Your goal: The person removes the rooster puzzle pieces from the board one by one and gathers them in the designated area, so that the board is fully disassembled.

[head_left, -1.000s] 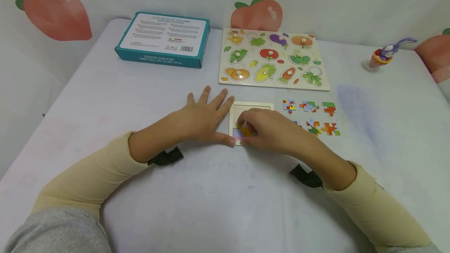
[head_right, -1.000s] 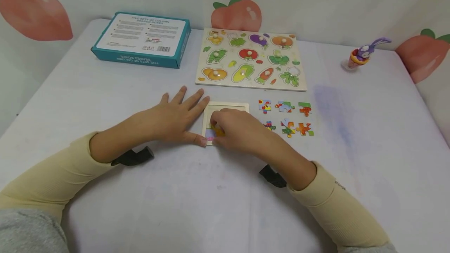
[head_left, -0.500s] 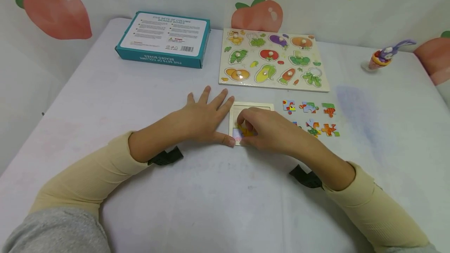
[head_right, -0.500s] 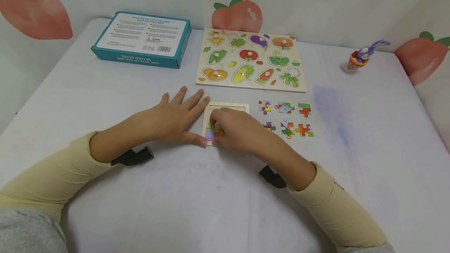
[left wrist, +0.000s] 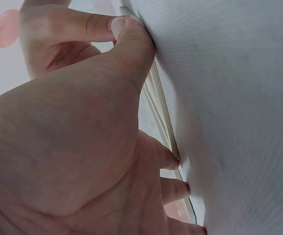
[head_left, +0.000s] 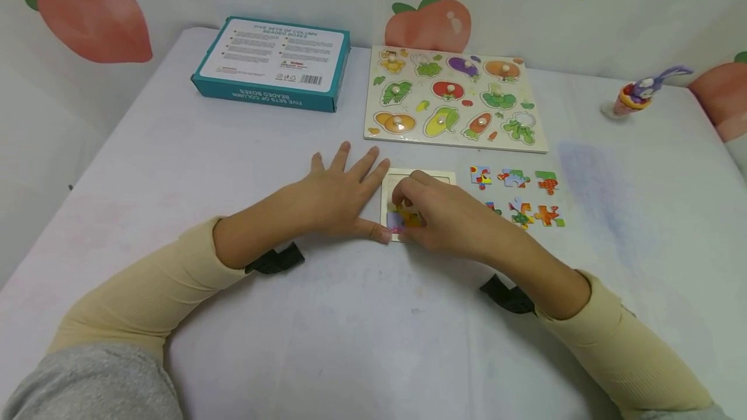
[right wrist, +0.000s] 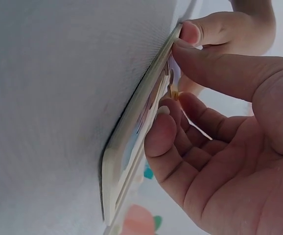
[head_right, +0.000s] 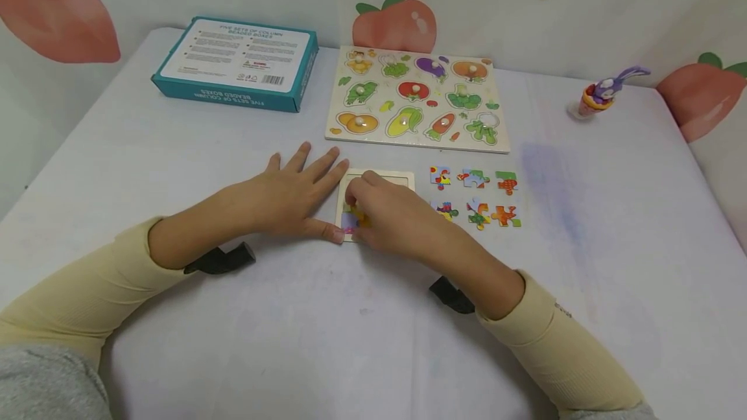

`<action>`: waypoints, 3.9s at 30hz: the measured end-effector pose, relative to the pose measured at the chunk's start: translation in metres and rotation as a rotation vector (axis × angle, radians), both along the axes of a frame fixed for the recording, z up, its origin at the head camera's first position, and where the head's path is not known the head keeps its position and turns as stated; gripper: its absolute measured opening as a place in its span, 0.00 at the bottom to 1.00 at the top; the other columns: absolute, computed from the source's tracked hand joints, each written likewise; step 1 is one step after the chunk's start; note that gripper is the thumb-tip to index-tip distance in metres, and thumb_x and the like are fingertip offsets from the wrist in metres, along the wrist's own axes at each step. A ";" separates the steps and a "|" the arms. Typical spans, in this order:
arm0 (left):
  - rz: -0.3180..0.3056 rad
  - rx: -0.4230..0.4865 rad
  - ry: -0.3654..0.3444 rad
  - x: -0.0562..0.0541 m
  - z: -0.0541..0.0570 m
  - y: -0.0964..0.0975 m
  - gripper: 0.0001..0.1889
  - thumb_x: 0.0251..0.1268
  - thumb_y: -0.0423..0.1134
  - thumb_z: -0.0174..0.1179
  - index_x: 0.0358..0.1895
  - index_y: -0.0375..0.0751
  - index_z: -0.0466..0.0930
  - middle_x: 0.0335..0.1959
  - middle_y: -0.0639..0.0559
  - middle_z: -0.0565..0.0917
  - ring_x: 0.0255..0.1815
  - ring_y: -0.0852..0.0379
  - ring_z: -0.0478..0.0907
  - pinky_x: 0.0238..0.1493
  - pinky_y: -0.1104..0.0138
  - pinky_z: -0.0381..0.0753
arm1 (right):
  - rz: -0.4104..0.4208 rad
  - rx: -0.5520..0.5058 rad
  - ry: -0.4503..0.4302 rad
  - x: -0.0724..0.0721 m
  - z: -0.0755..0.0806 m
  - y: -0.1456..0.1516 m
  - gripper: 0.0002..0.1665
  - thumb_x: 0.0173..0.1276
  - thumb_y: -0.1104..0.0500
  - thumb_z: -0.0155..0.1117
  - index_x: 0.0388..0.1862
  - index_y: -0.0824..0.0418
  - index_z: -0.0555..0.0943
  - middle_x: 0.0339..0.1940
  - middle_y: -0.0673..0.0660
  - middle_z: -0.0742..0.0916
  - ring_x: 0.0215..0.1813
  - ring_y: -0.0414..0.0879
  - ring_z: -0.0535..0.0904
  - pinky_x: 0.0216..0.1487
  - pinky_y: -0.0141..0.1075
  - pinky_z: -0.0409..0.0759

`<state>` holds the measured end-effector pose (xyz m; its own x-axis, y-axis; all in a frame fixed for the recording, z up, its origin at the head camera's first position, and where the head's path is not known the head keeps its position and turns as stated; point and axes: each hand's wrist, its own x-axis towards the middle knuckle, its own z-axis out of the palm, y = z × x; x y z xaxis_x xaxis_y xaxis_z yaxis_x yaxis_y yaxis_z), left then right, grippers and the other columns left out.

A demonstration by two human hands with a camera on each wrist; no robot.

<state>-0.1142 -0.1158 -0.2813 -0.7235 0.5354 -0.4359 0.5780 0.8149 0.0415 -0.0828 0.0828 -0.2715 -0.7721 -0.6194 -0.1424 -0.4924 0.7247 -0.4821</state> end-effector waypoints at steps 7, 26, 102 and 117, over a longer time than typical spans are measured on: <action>0.000 -0.004 -0.003 -0.001 0.000 0.000 0.64 0.52 0.84 0.47 0.83 0.45 0.36 0.82 0.42 0.37 0.77 0.25 0.35 0.63 0.26 0.51 | 0.020 -0.011 0.013 0.000 0.000 0.001 0.22 0.60 0.62 0.78 0.51 0.60 0.78 0.40 0.51 0.81 0.41 0.45 0.76 0.44 0.38 0.77; 0.009 0.000 -0.009 -0.001 -0.001 0.000 0.64 0.52 0.84 0.46 0.83 0.46 0.36 0.82 0.41 0.37 0.77 0.25 0.35 0.63 0.26 0.51 | 0.086 -0.163 0.041 -0.003 0.001 0.004 0.11 0.64 0.66 0.73 0.43 0.58 0.80 0.30 0.46 0.84 0.32 0.41 0.77 0.37 0.37 0.77; 0.010 -0.002 -0.007 0.002 0.000 0.002 0.63 0.53 0.83 0.48 0.83 0.46 0.37 0.82 0.41 0.37 0.77 0.25 0.35 0.64 0.27 0.49 | -0.075 -0.037 -0.009 0.034 0.002 0.097 0.08 0.67 0.61 0.71 0.43 0.55 0.82 0.24 0.38 0.81 0.28 0.34 0.75 0.33 0.34 0.75; 0.015 -0.002 -0.010 0.001 -0.001 0.002 0.63 0.52 0.84 0.47 0.83 0.46 0.37 0.82 0.41 0.37 0.77 0.25 0.34 0.64 0.27 0.49 | 0.007 0.009 -0.008 0.015 0.003 0.054 0.12 0.68 0.65 0.68 0.50 0.59 0.83 0.28 0.45 0.79 0.29 0.39 0.74 0.34 0.37 0.76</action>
<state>-0.1129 -0.1141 -0.2820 -0.7274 0.5233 -0.4439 0.5651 0.8238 0.0453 -0.0678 0.1370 -0.2683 -0.7667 -0.6231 -0.1546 -0.4933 0.7259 -0.4793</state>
